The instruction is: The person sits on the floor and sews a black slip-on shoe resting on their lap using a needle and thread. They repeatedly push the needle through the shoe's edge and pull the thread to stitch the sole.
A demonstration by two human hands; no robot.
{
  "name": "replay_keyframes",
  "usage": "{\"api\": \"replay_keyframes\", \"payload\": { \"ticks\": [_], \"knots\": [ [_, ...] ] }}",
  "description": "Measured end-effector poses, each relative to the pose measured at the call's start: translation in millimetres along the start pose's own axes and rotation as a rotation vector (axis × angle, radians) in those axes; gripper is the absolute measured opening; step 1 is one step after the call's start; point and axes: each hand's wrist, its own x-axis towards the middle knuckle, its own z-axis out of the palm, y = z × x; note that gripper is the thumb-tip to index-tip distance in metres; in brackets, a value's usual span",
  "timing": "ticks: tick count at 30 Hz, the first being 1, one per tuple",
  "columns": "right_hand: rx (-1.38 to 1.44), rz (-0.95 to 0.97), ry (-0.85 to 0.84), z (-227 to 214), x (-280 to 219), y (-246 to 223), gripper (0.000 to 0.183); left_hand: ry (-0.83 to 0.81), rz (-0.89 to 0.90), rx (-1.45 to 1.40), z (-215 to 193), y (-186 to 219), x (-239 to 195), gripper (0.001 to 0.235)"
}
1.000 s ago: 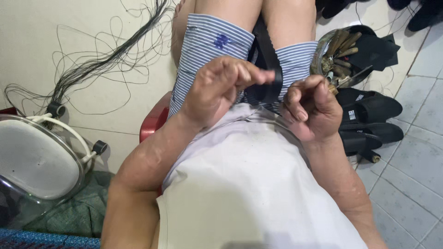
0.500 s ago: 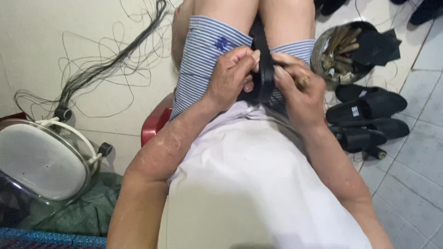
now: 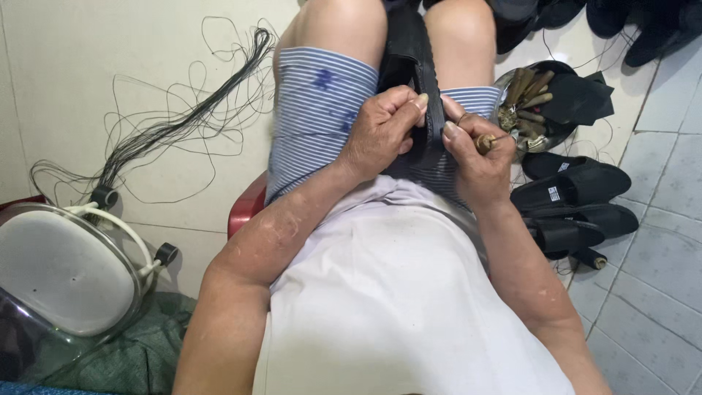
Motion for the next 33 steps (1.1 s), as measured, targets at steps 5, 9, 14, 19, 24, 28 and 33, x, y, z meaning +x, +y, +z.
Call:
{"api": "replay_keyframes", "payload": {
  "ticks": [5,9,14,19,24,28,33],
  "knots": [
    [0.010,-0.012,-0.006,-2.9,-1.5,-5.3,0.033,-0.011,0.099,-0.041,-5.7,9.2,-13.3,0.024],
    [-0.155,-0.057,-0.035,-4.5,-4.1,-49.8,0.024,-0.048,0.507,0.467,-8.3,28.5,-30.9,0.017],
    [-0.236,-0.047,-0.075,-3.4,-10.3,-79.5,0.028,-0.198,0.759,0.823,-0.3,38.8,-38.4,0.026],
    [-0.530,0.065,-0.150,-26.0,-16.9,-87.0,0.032,-0.098,0.262,0.253,-68.5,71.8,-36.9,0.016],
    [-0.717,-0.098,-0.226,-31.7,-26.7,-86.1,0.032,0.572,0.068,0.373,-202.6,73.4,-39.0,0.007],
    [-0.781,-0.301,-0.312,-32.4,-32.8,-70.5,0.035,0.571,0.410,1.177,-165.2,67.8,-51.5,0.042],
    [-0.796,-0.325,-0.324,-23.9,-24.7,-69.8,0.034,0.040,0.621,0.986,-65.8,53.1,-43.2,0.048]
  ]
}}
